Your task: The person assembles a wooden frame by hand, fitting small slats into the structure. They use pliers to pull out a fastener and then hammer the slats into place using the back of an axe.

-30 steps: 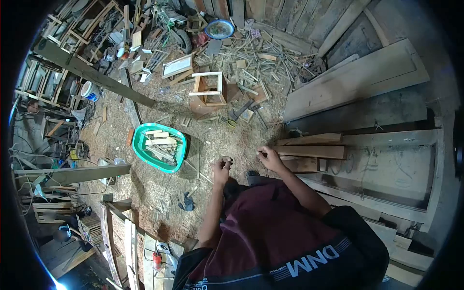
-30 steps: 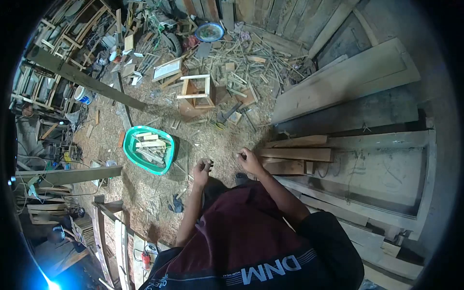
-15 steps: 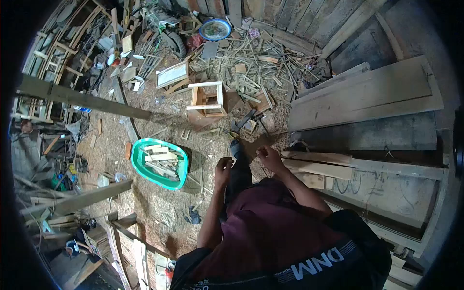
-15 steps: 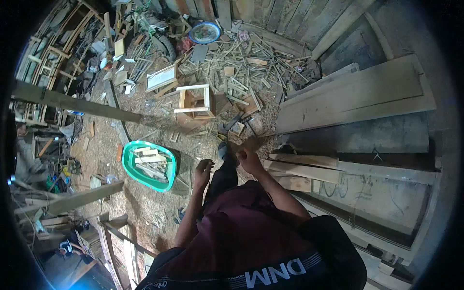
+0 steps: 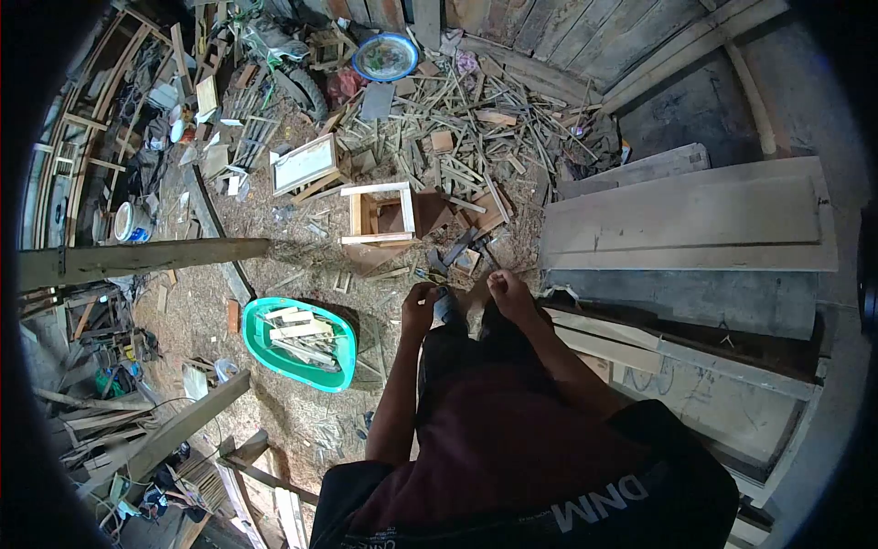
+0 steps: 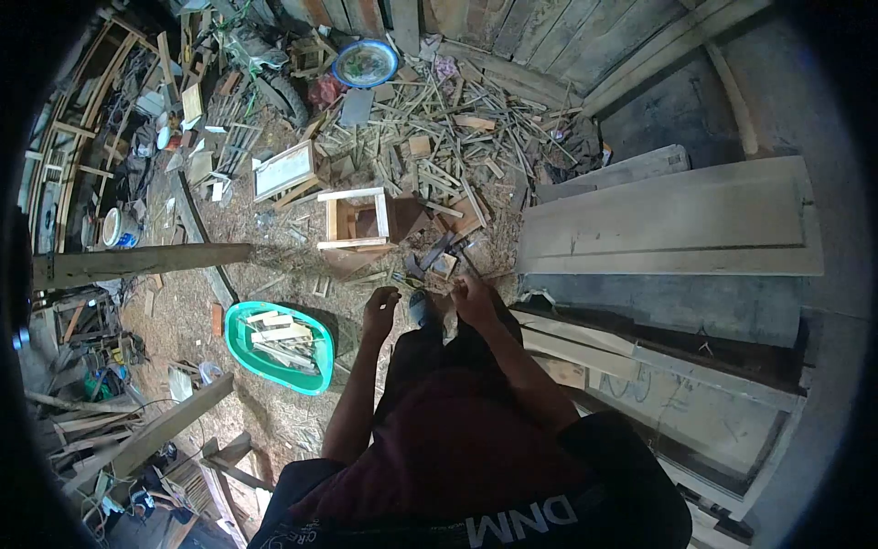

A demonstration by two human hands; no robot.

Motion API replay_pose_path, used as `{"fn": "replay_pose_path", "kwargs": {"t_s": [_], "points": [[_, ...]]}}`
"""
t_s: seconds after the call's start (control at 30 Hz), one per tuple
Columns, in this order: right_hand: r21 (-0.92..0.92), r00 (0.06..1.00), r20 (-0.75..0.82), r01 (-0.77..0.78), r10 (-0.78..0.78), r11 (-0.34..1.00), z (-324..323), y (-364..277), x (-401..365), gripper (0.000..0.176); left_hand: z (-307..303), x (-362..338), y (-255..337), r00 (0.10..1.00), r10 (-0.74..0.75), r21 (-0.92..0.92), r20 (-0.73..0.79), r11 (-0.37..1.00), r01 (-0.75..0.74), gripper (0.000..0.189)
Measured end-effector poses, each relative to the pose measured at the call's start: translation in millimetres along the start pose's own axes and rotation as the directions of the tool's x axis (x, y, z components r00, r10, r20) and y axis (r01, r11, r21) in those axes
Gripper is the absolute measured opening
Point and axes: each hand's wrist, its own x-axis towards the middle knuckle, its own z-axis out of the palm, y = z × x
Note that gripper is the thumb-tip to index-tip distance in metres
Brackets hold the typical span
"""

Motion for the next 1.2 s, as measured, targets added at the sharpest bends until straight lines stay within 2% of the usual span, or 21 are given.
{"fn": "replay_pose_path", "kwargs": {"t_s": [0.07, 0.13, 0.2, 0.37, 0.43, 0.47, 0.57, 0.63, 0.67, 0.73, 0.8, 0.83, 0.87, 0.9, 0.93, 0.97, 1.0, 1.1, 1.13, 1.17, 1.2], "points": [[0.071, 0.998, 0.051, 0.021, -0.025, 0.997, -12, -12, 17, 0.028, 3, 22, -2, 0.998, 0.068, 0.014, -0.008, 0.998, -0.068, 0.017], [0.071, 0.993, -0.014, 0.117, -0.116, 0.991, -17, -7, 36, 0.023, 8, 37, -4, 0.992, 0.129, 0.028, -0.009, 0.991, -0.129, 0.017], [0.041, 0.981, -0.056, 0.187, -0.185, 0.981, -31, -12, 59, 0.019, 15, 53, 8, 0.996, 0.083, -0.027, -0.019, 0.996, -0.084, 0.018], [0.052, 0.987, -0.027, 0.157, -0.156, 0.986, -67, 11, 145, 0.020, 49, 118, 7, 0.999, 0.034, -0.054, -0.041, 0.998, -0.036, 0.021], [0.019, 0.991, -0.012, 0.137, -0.136, 0.990, -87, 14, 188, 0.018, 72, 147, 10, 0.997, 0.005, -0.127, -0.081, 0.992, -0.015, 0.022], [-0.051, 0.987, 0.016, 0.160, -0.159, 0.986, -95, 27, 215, 0.017, 85, 163, 14, 0.993, -0.026, -0.142, -0.111, 0.990, 0.010, 0.023], [0.035, 0.983, 0.129, 0.124, -0.127, 0.992, -111, 68, 294, 0.018, 131, 214, 25, 0.976, -0.100, -0.156, -0.192, 0.985, 0.070, 0.023], [-0.019, 0.966, 0.210, 0.160, -0.152, 0.987, -129, 89, 336, 0.017, 168, 234, 29, 0.954, -0.147, -0.210, -0.261, 0.973, 0.092, 0.022], [-0.058, 0.956, 0.260, 0.157, -0.136, 0.986, -135, 103, 357, 0.017, 189, 245, 13, 0.936, -0.239, -0.299, -0.257, 0.941, 0.158, 0.022], [-0.096, 0.925, 0.377, 0.094, -0.051, 0.991, -160, 115, 381, 0.018, 229, 258, 4, 0.928, -0.300, -0.288, -0.222, 0.929, 0.232, 0.023], [-0.053, 0.918, 0.382, 0.137, -0.107, 0.989, -174, 139, 407, 0.019, 267, 271, 13, 0.924, -0.312, -0.271, -0.219, 0.930, 0.250, 0.023], [-0.027, 0.916, 0.379, 0.153, -0.132, 0.988, -177, 152, 415, 0.019, 280, 273, 23, 0.899, -0.392, -0.280, -0.193, 0.900, 0.332, 0.021], [-0.024, 0.912, 0.375, 0.190, -0.167, 0.982, -179, 166, 425, 0.021, 294, 278, 20, 0.897, -0.391, -0.256, -0.204, 0.906, 0.337, 0.021], [-0.044, 0.901, 0.407, 0.184, -0.150, 0.982, -178, 176, 434, 0.021, 307, 280, 9, 0.895, -0.390, -0.230, -0.216, 0.911, 0.342, 0.021], [-0.067, 0.891, 0.436, 0.176, -0.130, 0.982, -176, 188, 441, 0.021, 321, 283, -7, 0.886, -0.411, -0.308, -0.212, 0.889, 0.339, 0.023], [-0.094, 0.877, 0.469, 0.171, -0.108, 0.981, -175, 198, 446, 0.021, 329, 283, -17, 0.888, -0.403, -0.255, -0.222, 0.903, 0.346, 0.023], [-0.138, 0.843, 0.537, 0.113, -0.021, 0.984, -171, 208, 452, 0.028, 335, 287, -29, 0.890, -0.392, -0.202, -0.230, 0.914, 0.351, 0.023], [-0.134, 0.800, 0.577, 0.293, -0.166, 0.947, -153, 230, 461, 0.039, 347, 299, -78, 0.881, -0.397, -0.122, -0.258, 0.918, 0.378, 0.024], [-0.153, 0.770, 0.615, 0.329, -0.171, 0.932, -147, 236, 465, 0.054, 348, 304, -95, 0.880, -0.399, -0.078, -0.257, 0.917, 0.392, 0.024], [-0.160, 0.753, 0.632, 0.360, -0.185, 0.919, -141, 240, 460, 0.057, 350, 298, -109, 0.875, -0.413, -0.035, -0.253, 0.908, 0.418, 0.025], [-0.165, 0.737, 0.644, 0.396, -0.206, 0.903, -134, 240, 461, 0.061, 344, 301, -94, 0.838, -0.479, -0.014, -0.262, 0.870, 0.493, 0.028]]}}
